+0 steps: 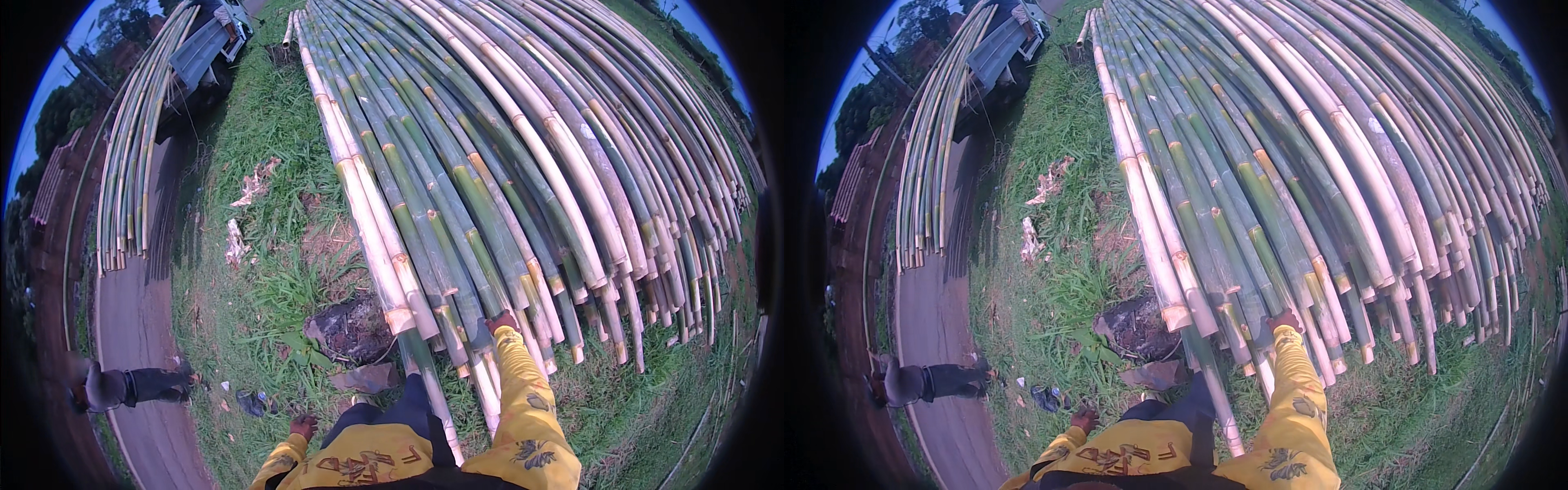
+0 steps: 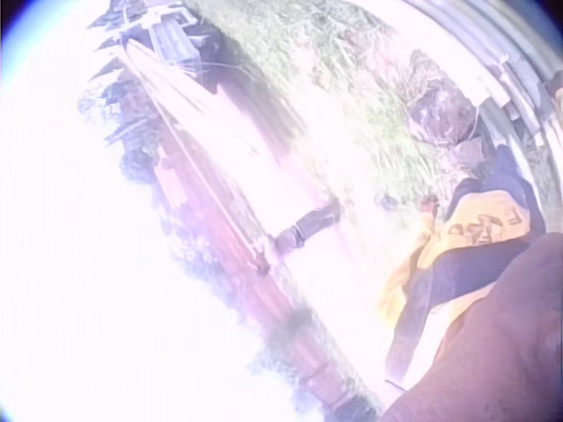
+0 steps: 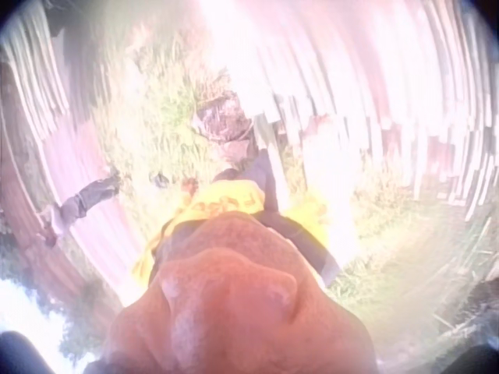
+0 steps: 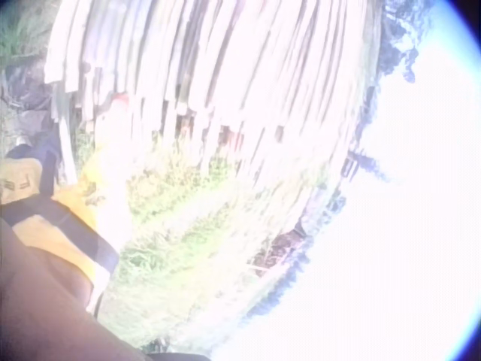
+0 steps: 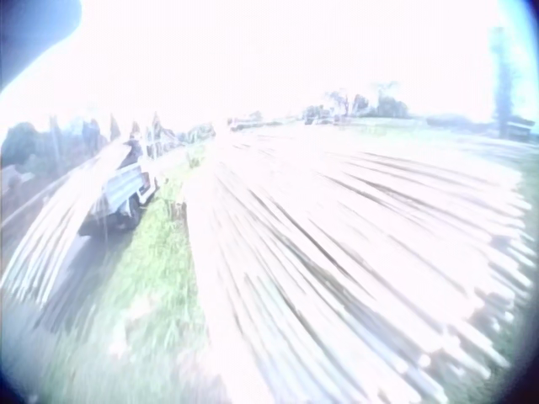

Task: The person repeatedly picks up long bamboo poles from a roadside pile and carries them to a truck, placing them on top of other poles. The person handles the poles by hand without using tools.

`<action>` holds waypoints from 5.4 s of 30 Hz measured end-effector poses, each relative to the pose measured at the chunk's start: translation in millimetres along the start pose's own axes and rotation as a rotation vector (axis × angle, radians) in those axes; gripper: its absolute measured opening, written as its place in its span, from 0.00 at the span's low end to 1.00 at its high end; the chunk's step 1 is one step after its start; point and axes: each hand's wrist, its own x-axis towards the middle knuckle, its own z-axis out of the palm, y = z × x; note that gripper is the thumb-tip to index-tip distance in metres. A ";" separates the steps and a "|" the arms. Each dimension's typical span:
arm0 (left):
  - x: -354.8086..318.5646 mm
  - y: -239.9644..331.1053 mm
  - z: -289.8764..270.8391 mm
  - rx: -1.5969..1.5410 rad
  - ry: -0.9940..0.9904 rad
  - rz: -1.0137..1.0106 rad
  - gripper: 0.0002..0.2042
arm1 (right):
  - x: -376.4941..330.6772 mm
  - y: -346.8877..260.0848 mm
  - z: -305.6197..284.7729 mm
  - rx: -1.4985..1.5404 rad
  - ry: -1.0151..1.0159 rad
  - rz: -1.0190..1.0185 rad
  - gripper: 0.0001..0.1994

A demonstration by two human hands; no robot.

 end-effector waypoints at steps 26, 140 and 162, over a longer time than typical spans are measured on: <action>-40.2 -11.2 6.1 0.358 0.005 -0.134 0.21 | -44.6 -19.3 61.0 0.496 0.398 -0.594 0.21; 495.6 223.1 -627.6 -0.063 -0.384 0.655 0.16 | -626.2 -684.4 428.9 0.576 -0.048 -0.772 0.25; 373.1 376.8 -515.6 -0.178 -1.208 0.799 0.18 | -847.1 -777.3 337.0 0.335 -0.031 -0.794 0.20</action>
